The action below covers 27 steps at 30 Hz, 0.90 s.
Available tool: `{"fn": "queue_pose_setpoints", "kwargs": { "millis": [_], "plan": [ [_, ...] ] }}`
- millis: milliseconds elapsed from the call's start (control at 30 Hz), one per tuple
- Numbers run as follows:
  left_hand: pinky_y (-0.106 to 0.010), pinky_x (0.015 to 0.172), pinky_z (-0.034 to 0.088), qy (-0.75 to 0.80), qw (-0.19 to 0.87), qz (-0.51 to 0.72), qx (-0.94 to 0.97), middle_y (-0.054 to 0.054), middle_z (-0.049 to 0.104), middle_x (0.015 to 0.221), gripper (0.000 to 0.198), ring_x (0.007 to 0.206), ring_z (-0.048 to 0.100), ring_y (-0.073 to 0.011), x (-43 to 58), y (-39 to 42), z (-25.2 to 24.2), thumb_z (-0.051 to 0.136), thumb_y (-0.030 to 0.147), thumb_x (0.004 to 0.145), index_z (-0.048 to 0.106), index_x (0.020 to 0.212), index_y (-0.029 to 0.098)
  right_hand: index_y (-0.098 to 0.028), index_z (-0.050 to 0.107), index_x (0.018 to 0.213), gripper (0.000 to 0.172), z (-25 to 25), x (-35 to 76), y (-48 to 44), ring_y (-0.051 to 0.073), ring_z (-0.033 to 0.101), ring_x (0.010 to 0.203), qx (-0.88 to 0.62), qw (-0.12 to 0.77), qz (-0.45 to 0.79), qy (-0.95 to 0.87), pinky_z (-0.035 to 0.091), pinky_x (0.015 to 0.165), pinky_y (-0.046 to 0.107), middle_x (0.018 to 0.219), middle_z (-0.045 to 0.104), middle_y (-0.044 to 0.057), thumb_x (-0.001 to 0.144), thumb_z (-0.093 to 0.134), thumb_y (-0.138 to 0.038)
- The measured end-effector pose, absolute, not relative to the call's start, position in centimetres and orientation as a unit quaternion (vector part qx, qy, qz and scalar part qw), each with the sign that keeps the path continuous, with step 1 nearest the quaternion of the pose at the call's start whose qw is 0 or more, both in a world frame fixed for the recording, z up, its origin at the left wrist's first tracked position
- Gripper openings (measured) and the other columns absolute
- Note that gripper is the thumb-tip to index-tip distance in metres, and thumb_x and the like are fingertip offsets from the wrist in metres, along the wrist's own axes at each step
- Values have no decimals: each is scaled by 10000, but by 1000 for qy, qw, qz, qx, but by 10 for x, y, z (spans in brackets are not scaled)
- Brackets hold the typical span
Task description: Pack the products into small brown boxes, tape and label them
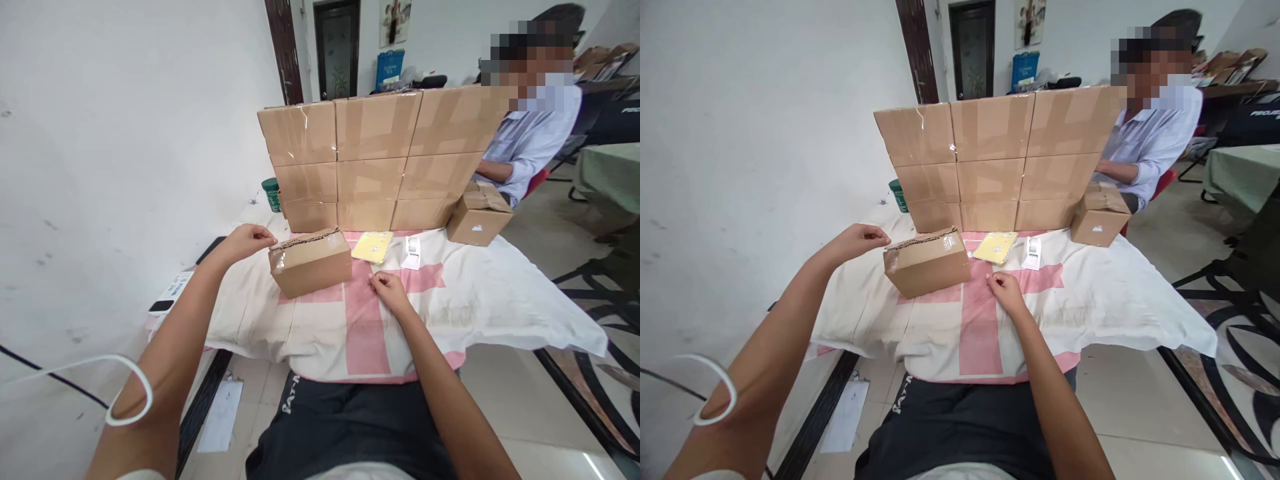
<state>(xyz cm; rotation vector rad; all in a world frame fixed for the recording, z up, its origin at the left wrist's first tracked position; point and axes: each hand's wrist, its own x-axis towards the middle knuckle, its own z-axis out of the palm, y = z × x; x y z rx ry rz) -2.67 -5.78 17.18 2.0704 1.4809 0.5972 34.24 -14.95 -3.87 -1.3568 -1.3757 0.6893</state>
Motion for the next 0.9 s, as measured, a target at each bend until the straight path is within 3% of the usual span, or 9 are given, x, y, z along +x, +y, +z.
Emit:
{"fn": "queue_pose_setpoints", "kwargs": {
  "millis": [233, 433, 633, 733, 800, 900],
  "plan": [
    [-330, 712, 461, 566, 302, 214, 736, -61, 737, 797, 368, 778, 625, -216, -20, -50, 159, 810, 544, 614, 737, 722, 200, -204, 514, 598, 450, -36, 342, -152, 152, 467, 608, -570, 498, 281, -591, 346, 623, 294, 598, 521, -10, 906, 576, -525],
    [-332, 729, 468, 570, 305, 242, 724, -51, 724, 814, 352, 832, 638, -232, -22, -48, 162, 808, 508, 632, 729, 796, 207, -213, 446, 587, 443, -35, 342, -152, 147, 452, 605, -568, 487, 270, -606, 326, 626, 294, 594, 463, -22, 915, 550, -492],
    [-357, 861, 515, 550, 312, 280, 722, -79, 725, 1140, 441, 1126, 636, -276, -21, -53, 166, 857, 410, 563, 605, 879, 235, -215, 454, 596, 429, -36, 341, -153, 145, 462, 597, -566, 483, 258, -617, 344, 616, 293, 602, 485, -20, 926, 540, -475],
    [-385, 869, 528, 542, 343, 285, 713, -85, 748, 1127, 482, 1079, 676, -269, -21, -58, 167, 835, 368, 588, 549, 957, 247, -223, 441, 595, 420, -34, 341, -155, 151, 474, 584, -564, 487, 240, -622, 367, 603, 296, 591, 483, -19, 932, 541, -454],
    [-390, 862, 523, 539, 348, 307, 703, -79, 753, 1126, 485, 1040, 693, -263, -22, -62, 168, 812, 328, 614, 526, 999, 258, -226, 480, 649, 362, -27, 338, -157, 178, 531, 642, -565, 499, 215, -621, 414, 634, 310, 656, 550, 6, 934, 545, -440],
    [-395, 877, 512, 523, 341, 338, 704, -74, 747, 1145, 426, 1033, 698, -256, -26, -69, 170, 774, 296, 660, 519, 1001, 264, -218, 586, 845, 215, 0, 320, -157, 255, 634, 926, -547, 540, 121, -629, 500, 838, 382, 935, 685, 94, 949, 539, -401]
  ]
}}
